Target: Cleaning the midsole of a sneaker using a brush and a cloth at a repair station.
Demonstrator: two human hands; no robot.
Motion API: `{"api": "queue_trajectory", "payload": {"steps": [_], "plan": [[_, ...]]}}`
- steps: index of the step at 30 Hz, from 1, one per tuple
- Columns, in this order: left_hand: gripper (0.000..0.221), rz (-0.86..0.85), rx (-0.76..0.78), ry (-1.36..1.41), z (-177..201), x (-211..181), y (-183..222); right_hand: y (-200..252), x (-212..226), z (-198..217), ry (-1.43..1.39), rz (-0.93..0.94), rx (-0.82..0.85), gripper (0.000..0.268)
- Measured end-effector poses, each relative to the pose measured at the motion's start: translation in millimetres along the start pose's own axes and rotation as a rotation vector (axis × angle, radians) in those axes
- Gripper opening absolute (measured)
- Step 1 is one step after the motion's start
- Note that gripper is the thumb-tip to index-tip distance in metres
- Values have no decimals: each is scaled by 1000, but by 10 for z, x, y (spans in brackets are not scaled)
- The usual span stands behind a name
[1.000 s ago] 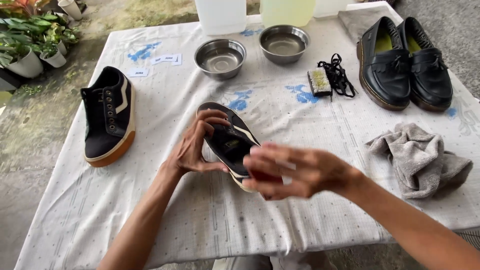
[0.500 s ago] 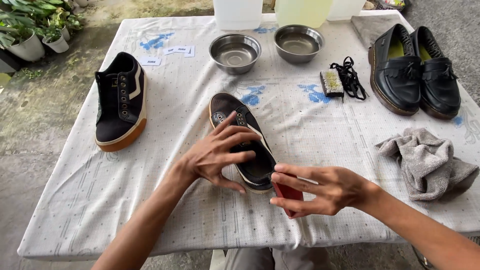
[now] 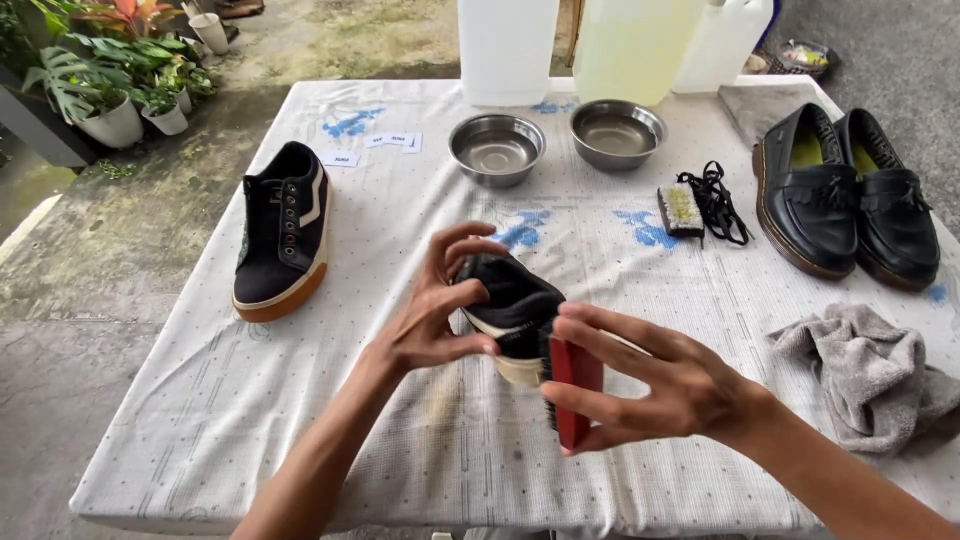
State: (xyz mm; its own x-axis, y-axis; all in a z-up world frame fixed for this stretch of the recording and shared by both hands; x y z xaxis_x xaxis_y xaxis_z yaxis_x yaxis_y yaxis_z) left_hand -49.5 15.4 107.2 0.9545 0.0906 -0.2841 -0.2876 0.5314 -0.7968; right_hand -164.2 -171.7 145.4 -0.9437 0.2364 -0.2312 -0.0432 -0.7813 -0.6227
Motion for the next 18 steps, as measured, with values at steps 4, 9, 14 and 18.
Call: {"api": "queue_trajectory", "payload": {"steps": [4, 9, 14, 18], "plan": [[55, 14, 77, 7, -78, -66, 3, 39, -358, -119, 109, 9, 61, 69], [54, 97, 58, 23, 14, 7, 29, 38, -754, 199, -32, -310, -305, 83], [58, 88, 60, -10, 56, -8, -12, -159, -439, -54, -238, -176, -20, 78], [60, 103, 10, -14, 88, 70, 39, -70, -846, 23, -33, -316, -144, 75]]}}
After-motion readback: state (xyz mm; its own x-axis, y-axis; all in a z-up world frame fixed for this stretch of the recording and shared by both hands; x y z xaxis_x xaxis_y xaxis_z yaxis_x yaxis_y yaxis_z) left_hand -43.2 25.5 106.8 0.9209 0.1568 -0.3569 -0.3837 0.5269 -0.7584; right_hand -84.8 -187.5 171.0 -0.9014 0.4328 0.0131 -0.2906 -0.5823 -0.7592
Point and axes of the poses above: each hand's wrist, its own y-axis away from the middle knuckle, its own z-axis out of the back of the hand, x = y × z, the point moved 6 cm from there along -y, towards the middle knuckle, and after that the axes turned 11 degrees about -y, right-handed, at the moved point
